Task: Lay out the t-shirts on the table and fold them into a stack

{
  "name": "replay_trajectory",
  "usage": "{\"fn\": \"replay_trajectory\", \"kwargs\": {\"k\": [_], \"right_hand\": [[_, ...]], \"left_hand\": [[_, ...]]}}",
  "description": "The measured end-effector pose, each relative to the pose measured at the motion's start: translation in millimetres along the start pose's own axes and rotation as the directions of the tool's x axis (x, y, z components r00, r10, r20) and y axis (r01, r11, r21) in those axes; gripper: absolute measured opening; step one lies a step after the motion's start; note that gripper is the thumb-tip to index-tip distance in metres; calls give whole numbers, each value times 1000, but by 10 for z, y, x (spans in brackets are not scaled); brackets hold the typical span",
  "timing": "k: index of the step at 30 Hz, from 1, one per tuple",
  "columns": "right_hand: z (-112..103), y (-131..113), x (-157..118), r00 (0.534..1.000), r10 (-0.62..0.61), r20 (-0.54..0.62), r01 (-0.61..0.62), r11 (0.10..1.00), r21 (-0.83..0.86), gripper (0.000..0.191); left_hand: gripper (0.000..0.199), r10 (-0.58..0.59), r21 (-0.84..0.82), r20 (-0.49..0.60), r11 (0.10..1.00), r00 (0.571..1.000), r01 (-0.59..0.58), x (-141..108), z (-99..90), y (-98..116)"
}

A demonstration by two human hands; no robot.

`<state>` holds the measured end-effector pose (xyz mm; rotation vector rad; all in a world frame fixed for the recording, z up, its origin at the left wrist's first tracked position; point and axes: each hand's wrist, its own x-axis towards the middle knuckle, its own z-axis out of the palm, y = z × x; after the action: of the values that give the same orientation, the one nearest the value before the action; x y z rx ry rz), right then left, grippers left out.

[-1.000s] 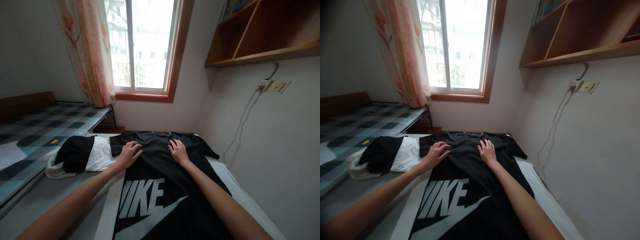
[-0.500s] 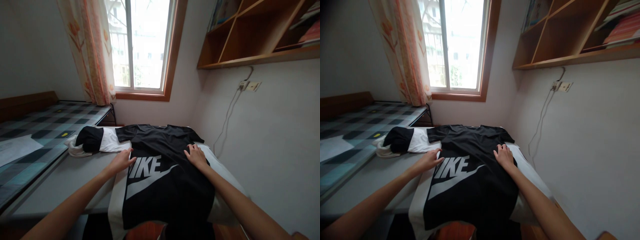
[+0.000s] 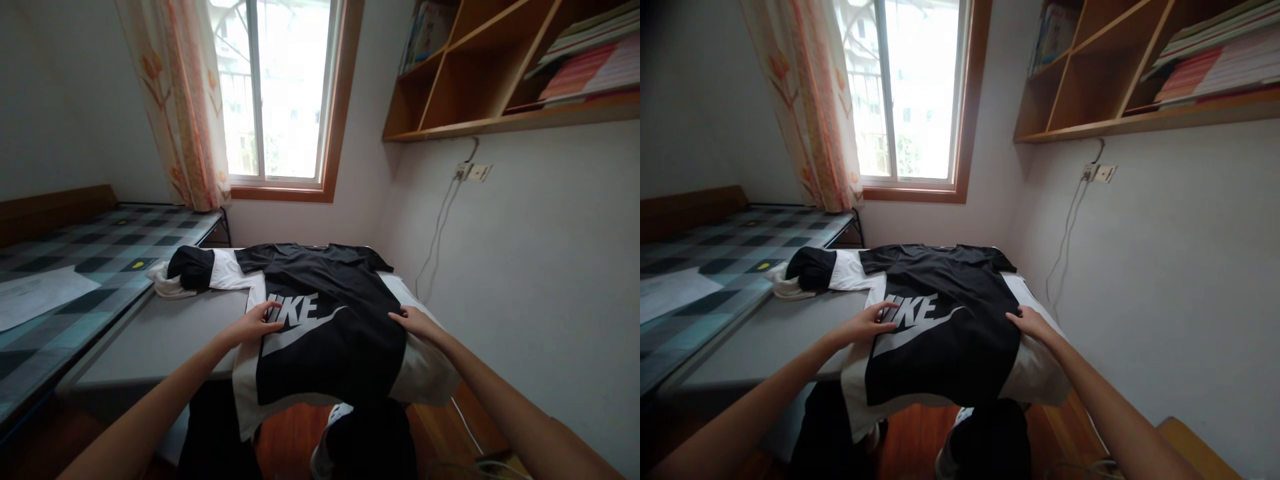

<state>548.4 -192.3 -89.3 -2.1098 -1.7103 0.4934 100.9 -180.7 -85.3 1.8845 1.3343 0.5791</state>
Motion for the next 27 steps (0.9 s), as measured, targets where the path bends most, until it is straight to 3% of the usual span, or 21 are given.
{"fn": "replay_trajectory", "kwargs": {"k": [2, 4, 6, 8, 11, 16, 19, 23, 27], "right_hand": [[14, -81, -82, 997, -76, 23, 64, 941, 331, 37], [23, -176, -174, 995, -98, 20, 65, 787, 614, 37], [19, -267, -261, 996, -78, 32, 25, 639, 769, 39], [3, -335, -330, 996, -73, 60, -8, 563, 826, 46], [-43, -365, -403, 994, -66, 87, -36, 551, 833, 53], [-169, -246, -540, 997, 9, 79, -73, 490, 869, 30], [-255, -143, -663, 995, -38, 96, -68, 455, 888, 52], [-403, -20, -778, 985, -144, 90, 3, 541, 841, 83], [-575, 91, -819, 997, -34, 64, -28, 638, 770, 84]], "left_hand": [[56, 18, -83, 64, 996, 998, -12, -103, 31, 37], [51, 9, -164, 152, 986, 988, 16, -208, 62, 61], [49, 1, -234, 217, 971, 976, 51, -295, 88, 69], [47, 0, -292, 214, 954, 977, 64, -358, 106, 63], [49, -47, -382, 164, 918, 985, 107, -424, 112, 47], [58, -88, -554, 160, 817, 983, 163, -514, 79, 37], [58, -95, -603, 140, 782, 986, 161, -554, 62, 27], [56, -105, -609, 145, 774, 984, 172, -583, 44, -9], [59, -110, -642, 170, 741, 979, 194, -618, 5, -64]]}}
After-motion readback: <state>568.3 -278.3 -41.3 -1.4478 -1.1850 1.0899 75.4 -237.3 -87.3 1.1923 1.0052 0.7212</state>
